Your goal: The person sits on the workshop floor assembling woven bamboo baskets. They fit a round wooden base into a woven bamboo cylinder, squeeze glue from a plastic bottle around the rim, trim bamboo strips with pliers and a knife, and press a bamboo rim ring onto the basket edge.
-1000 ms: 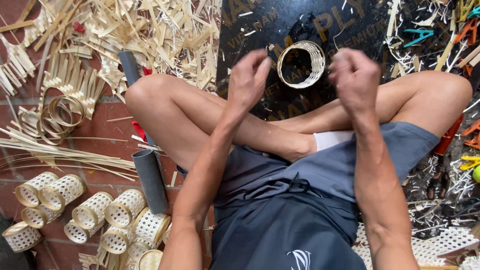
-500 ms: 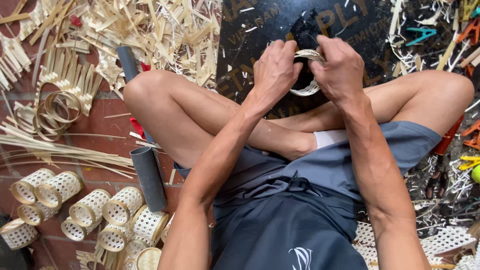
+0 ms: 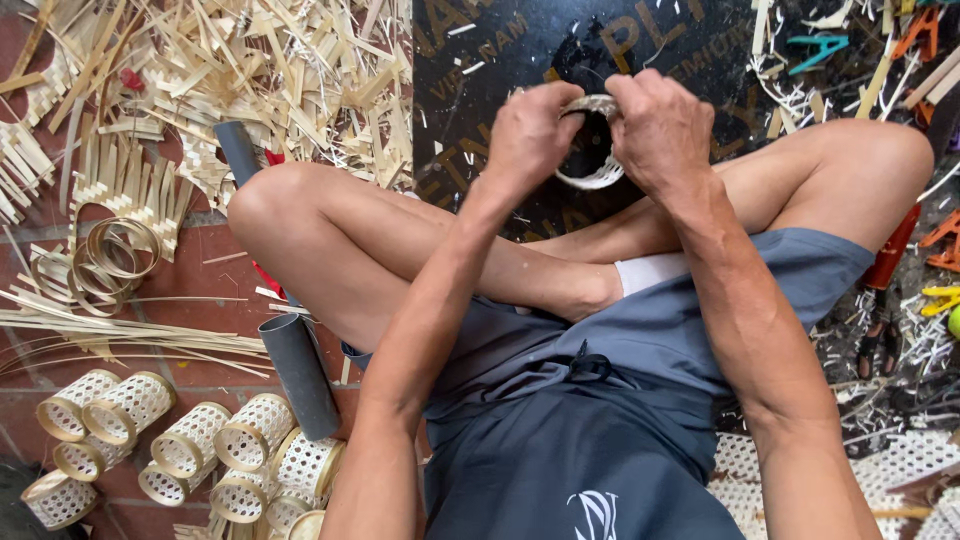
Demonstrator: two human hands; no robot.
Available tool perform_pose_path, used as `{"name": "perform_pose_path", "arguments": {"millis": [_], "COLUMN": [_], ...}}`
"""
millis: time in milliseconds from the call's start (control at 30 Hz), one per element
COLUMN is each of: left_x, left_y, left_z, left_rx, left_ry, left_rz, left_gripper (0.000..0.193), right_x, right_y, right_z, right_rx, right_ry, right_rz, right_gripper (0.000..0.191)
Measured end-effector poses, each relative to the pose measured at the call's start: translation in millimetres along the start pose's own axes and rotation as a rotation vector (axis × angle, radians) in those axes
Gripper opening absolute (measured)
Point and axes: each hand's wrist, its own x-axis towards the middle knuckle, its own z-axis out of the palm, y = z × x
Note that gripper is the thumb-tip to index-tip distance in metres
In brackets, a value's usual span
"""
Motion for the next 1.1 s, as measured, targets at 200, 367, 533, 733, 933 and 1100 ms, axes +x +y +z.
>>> {"name": "perform_pose_path", "arguments": {"millis": [200,367,533,733,933,1100], "left_x": [-11,-25,-28,-27,-23,-27], "left_y": [3,8,0,-4,-2,1], "left_z": [-16,-15,1,18,4,8], "left_rx": [-0.338,-0.379,-0.296,-0.196,-0.141,-0.137], "left_ry": [-0.12,-0.099,-0.038,-0.017,-0.176,-0.123], "left_rz": [-0.216,-0.17,-0.182,-0.177,-0.167,-0.148], "left_gripper": [0.038,0.047,0.046,0.046,0.041,0.044], "right_x": [4,7,9,19,21,20], "right_y": [-6,-7,6,10,4,4], "right_z": [-18,-14,4,18,19,10], "right_rx": [0.073,-0.029,-0.192,-0.33,-0.302,-0.302], "right_ry": [0.001,0.042,0.01,-0.059,-0.111,-0.131], "right_rz": [-0.029,-0.206,-0.242,-0.262,-0.238,-0.274], "right_gripper": [0.033,0.015,0.017,0.008,0.009,0.003]}}
